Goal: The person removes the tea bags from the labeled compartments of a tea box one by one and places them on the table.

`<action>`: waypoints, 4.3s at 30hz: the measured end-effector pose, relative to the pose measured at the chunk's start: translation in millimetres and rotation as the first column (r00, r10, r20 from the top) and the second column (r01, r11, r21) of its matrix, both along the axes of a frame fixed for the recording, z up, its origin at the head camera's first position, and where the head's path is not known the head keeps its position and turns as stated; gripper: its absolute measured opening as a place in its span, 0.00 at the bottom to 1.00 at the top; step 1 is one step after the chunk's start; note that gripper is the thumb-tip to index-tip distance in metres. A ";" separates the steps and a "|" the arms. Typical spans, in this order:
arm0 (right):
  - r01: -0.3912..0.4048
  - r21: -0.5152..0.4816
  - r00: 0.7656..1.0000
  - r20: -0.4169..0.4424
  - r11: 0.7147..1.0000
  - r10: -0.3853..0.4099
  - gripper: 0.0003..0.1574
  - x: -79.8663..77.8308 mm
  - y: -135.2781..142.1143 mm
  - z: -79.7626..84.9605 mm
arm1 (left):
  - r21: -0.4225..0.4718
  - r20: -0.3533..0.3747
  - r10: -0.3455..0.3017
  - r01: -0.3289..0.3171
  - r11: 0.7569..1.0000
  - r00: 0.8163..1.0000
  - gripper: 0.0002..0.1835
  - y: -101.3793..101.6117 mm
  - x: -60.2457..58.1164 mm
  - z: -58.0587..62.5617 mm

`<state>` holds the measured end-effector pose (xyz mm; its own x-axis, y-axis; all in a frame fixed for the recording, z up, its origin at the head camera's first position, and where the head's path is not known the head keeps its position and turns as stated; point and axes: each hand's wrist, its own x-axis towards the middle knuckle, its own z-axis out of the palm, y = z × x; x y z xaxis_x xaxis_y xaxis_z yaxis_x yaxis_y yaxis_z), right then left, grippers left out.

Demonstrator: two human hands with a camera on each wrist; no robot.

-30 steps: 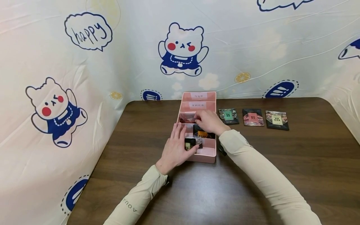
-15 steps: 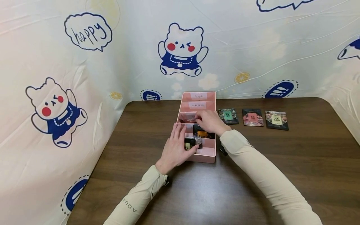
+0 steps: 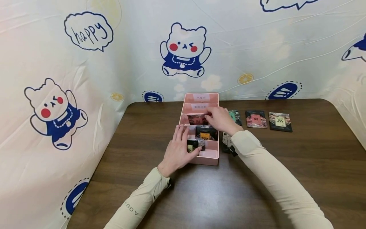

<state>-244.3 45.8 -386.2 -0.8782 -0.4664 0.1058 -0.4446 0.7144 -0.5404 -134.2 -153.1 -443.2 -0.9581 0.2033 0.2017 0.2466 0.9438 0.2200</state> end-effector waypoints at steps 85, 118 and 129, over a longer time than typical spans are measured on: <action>0.070 0.108 0.970 0.224 0.992 -0.093 0.11 16.2 221.3 -46.4 | 0.032 0.032 -0.005 0.004 0.999 0.999 0.49 1.5 -0.9 0.7; 0.111 -0.141 0.993 0.046 0.984 -0.106 0.13 30.0 124.1 -12.3 | 0.032 0.006 -0.009 0.009 0.999 1.000 0.49 -0.2 -0.1 -0.5; -0.062 -0.096 0.997 -0.048 0.993 0.057 0.11 43.6 46.2 -10.6 | 0.023 0.020 -0.005 0.005 1.000 1.000 0.49 -0.1 -0.9 1.3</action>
